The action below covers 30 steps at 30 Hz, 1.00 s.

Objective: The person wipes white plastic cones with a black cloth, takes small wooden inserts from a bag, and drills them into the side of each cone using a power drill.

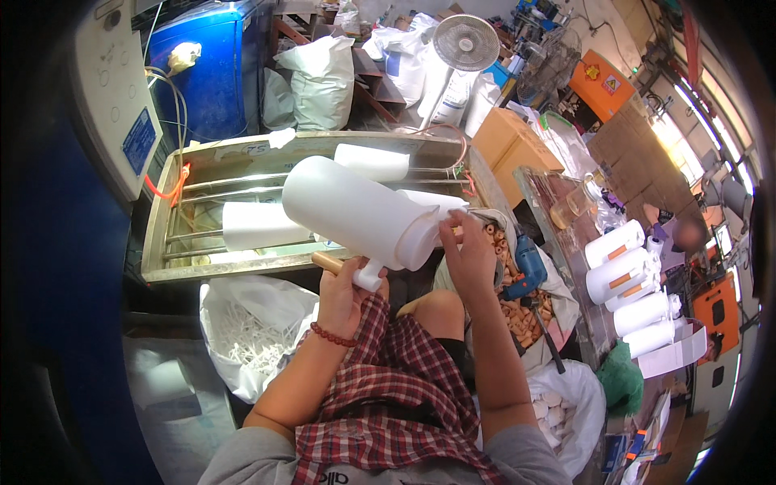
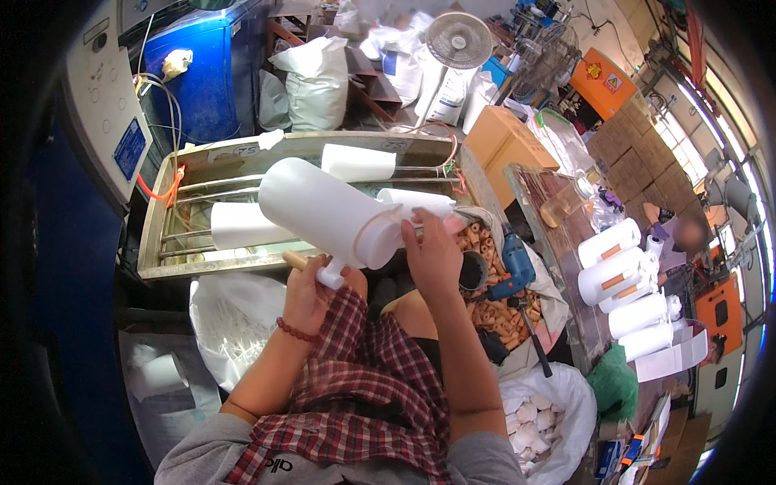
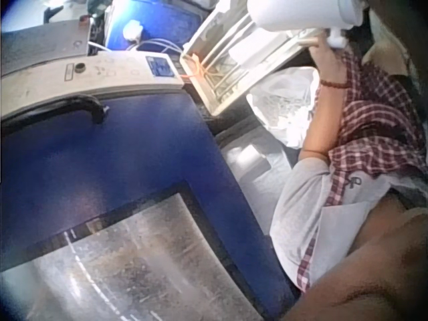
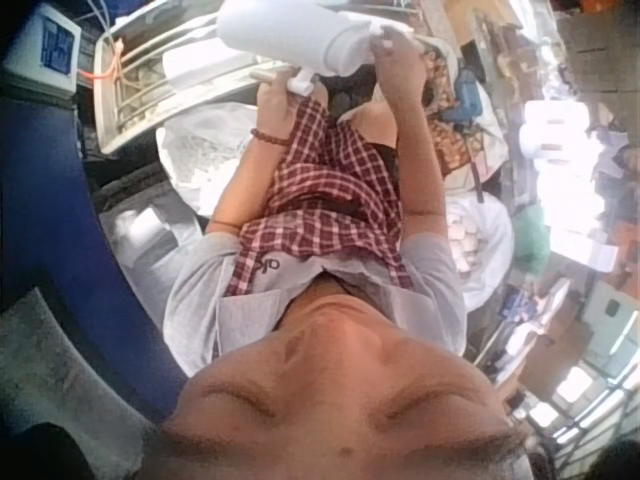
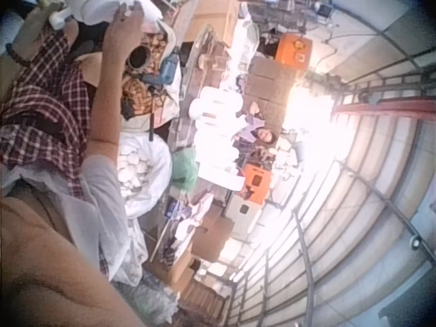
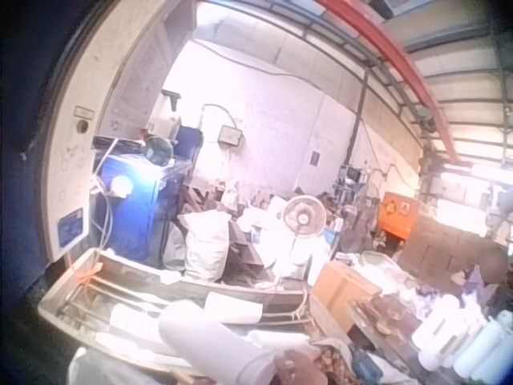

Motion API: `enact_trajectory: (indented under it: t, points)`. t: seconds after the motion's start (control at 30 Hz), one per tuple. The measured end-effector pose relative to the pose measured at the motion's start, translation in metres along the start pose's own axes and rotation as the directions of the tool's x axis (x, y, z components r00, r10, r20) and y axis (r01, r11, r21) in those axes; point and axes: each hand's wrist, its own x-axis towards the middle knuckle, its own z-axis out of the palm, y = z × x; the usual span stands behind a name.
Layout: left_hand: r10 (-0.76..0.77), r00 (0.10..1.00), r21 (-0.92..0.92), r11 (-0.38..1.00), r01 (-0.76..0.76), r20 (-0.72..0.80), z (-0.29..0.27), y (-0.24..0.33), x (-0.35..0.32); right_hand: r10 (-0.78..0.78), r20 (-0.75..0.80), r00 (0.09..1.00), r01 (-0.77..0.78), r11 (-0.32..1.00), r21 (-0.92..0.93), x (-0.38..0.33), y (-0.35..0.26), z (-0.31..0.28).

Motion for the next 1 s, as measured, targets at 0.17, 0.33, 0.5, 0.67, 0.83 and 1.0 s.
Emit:
enact_trajectory:
  t: [0.17, 0.33, 0.5, 0.67, 0.83, 1.0]
  points:
    - [0.043, 0.999, -0.024, 0.999, -0.044, -0.02, 0.002, 0.005, 0.003, 0.074, 0.374, 0.924, -0.128, 0.984, 0.123, -0.021, 0.002, 0.0]
    - [0.108, 0.99, 0.049, 0.993, -0.104, -0.086, -0.009, 0.004, 0.01, -0.072, 0.552, 0.831, -0.226, 0.863, 0.453, -0.032, -0.028, -0.002]
    - [0.091, 0.995, 0.05, 0.995, -0.089, -0.041, -0.002, 0.002, 0.004, -0.161, 0.266, 0.95, 0.199, 0.972, -0.122, -0.022, -0.014, -0.002]
    - [0.096, 0.995, 0.124, 0.988, -0.093, -0.014, -0.005, 0.001, 0.005, -0.074, 0.338, 0.938, 0.113, 0.989, -0.096, -0.032, -0.002, 0.0]
    - [0.487, 0.867, 0.345, 0.799, -0.492, 0.108, -0.025, -0.026, 0.018, 0.179, 0.686, 0.705, -0.633, 0.593, 0.497, -0.05, 0.006, 0.02]
    - [0.387, 0.917, 0.548, 0.749, -0.372, 0.093, -0.011, -0.007, 0.018, 0.227, 0.778, 0.585, -0.81, 0.125, 0.572, -0.064, 0.006, 0.024]
